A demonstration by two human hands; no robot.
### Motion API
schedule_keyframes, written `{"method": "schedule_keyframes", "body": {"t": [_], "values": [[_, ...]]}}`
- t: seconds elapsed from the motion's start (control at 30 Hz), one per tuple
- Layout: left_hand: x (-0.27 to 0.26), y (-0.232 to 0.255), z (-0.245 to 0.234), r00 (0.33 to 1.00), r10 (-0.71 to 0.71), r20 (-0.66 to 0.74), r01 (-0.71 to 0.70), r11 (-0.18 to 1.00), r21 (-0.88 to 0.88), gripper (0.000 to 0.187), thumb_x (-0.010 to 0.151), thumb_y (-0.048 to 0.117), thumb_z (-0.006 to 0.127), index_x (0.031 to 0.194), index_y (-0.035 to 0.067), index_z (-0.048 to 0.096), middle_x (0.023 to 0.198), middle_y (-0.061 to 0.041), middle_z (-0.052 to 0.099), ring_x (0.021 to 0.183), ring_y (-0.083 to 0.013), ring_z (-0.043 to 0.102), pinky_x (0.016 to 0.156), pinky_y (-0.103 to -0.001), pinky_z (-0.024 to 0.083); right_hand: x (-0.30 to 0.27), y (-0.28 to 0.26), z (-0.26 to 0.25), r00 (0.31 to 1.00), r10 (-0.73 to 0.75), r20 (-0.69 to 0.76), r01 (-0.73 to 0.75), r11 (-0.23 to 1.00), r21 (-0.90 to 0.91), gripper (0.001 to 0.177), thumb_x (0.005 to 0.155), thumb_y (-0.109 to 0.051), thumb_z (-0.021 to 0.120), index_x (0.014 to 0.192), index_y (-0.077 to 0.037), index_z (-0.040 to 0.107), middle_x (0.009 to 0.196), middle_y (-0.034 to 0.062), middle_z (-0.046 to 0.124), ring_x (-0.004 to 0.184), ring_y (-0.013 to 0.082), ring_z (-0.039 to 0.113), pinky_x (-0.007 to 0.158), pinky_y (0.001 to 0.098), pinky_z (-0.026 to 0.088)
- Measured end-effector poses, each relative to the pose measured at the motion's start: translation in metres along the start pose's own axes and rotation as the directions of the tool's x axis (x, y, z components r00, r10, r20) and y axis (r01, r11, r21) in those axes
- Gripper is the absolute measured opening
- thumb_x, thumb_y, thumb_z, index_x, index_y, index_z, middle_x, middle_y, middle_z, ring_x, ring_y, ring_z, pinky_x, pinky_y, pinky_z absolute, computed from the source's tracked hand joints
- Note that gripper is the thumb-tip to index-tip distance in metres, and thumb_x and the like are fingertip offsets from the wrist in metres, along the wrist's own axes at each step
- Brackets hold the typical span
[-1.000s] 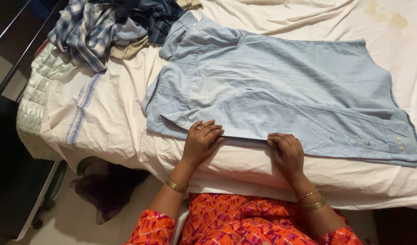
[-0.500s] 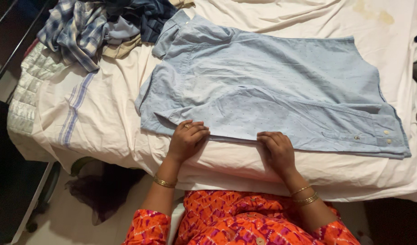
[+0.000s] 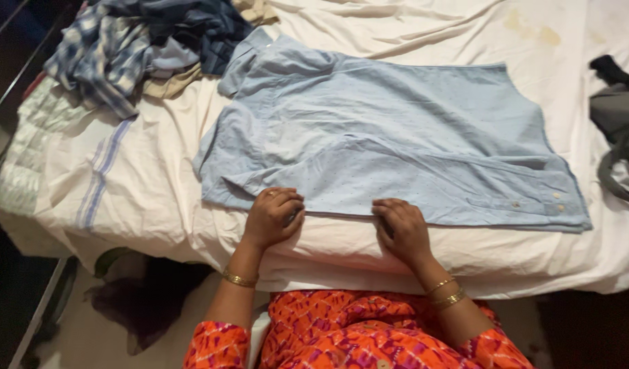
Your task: The person folds a light-blue button-down shirt on a bed, smooths the fabric with their hands, and tucks in the sleeves and sides to form a neat rectangle.
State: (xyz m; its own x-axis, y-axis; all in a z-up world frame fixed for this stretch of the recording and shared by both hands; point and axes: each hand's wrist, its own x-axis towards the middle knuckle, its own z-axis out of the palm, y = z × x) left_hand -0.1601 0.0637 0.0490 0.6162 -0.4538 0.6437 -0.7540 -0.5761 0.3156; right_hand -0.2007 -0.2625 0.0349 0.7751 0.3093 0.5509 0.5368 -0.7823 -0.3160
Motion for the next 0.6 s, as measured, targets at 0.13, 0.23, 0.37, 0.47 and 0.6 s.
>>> {"method": "schedule_keyframes", "body": {"t": [0.13,0.23,0.37,0.47,0.6], "values": [[-0.005,-0.009,0.009,0.995,-0.091,-0.029,0.093,0.990,0.105,0.010,0.086,0.017,0.073,0.091,0.009,0.072,0.107,-0.006,0.074,0.114,-0.0269,0.068,0.101,-0.045,0.048,-0.005,0.008,0.011,0.999,0.032,0.018,-0.030,0.996,-0.078,0.037,0.085,-0.011,0.065,0.122,-0.011,0.068,0.139,0.0066,0.066,0.139,0.0277,0.055,0.107,0.0435,0.043],[-0.006,-0.011,0.019,0.955,-0.253,-0.156,0.286,0.926,0.245,0.009,0.091,0.016,0.069,0.091,0.007,0.069,0.120,-0.011,0.072,0.123,-0.0298,0.065,0.103,-0.045,0.046,-0.018,0.012,0.015,0.992,0.056,0.111,-0.039,0.987,-0.153,0.049,0.093,-0.018,0.057,0.141,-0.012,0.061,0.153,0.0088,0.056,0.149,0.0262,0.045,0.120,0.0445,0.034],[-0.006,-0.003,0.016,0.934,-0.305,-0.185,0.349,0.889,0.296,0.015,0.093,0.020,0.065,0.101,0.009,0.071,0.128,-0.009,0.071,0.127,-0.0285,0.063,0.110,-0.045,0.043,-0.040,0.024,0.003,0.945,0.187,0.269,-0.109,0.954,-0.279,0.063,0.106,-0.049,0.037,0.157,-0.011,0.038,0.166,0.0093,0.031,0.155,0.0271,0.023,0.124,0.0472,0.016],[-0.005,0.000,0.015,0.932,-0.315,-0.178,0.359,0.869,0.340,0.019,0.093,0.022,0.064,0.105,0.009,0.071,0.132,-0.009,0.070,0.129,-0.0277,0.061,0.112,-0.043,0.042,-0.059,0.050,-0.010,0.890,0.324,0.320,-0.192,0.904,-0.382,0.077,0.104,-0.062,0.026,0.161,-0.011,0.025,0.170,0.0088,0.018,0.156,0.0266,0.013,0.124,0.0467,0.009],[-0.009,-0.005,0.016,0.919,-0.359,-0.161,0.392,0.867,0.308,0.020,0.094,0.023,0.064,0.108,0.010,0.072,0.133,-0.007,0.069,0.130,-0.0264,0.061,0.112,-0.042,0.042,-0.094,0.101,-0.044,0.911,0.372,0.179,-0.272,0.866,-0.419,0.084,0.102,-0.067,0.024,0.162,-0.007,0.020,0.170,0.0112,0.015,0.156,0.0285,0.010,0.123,0.0477,0.008]]}}
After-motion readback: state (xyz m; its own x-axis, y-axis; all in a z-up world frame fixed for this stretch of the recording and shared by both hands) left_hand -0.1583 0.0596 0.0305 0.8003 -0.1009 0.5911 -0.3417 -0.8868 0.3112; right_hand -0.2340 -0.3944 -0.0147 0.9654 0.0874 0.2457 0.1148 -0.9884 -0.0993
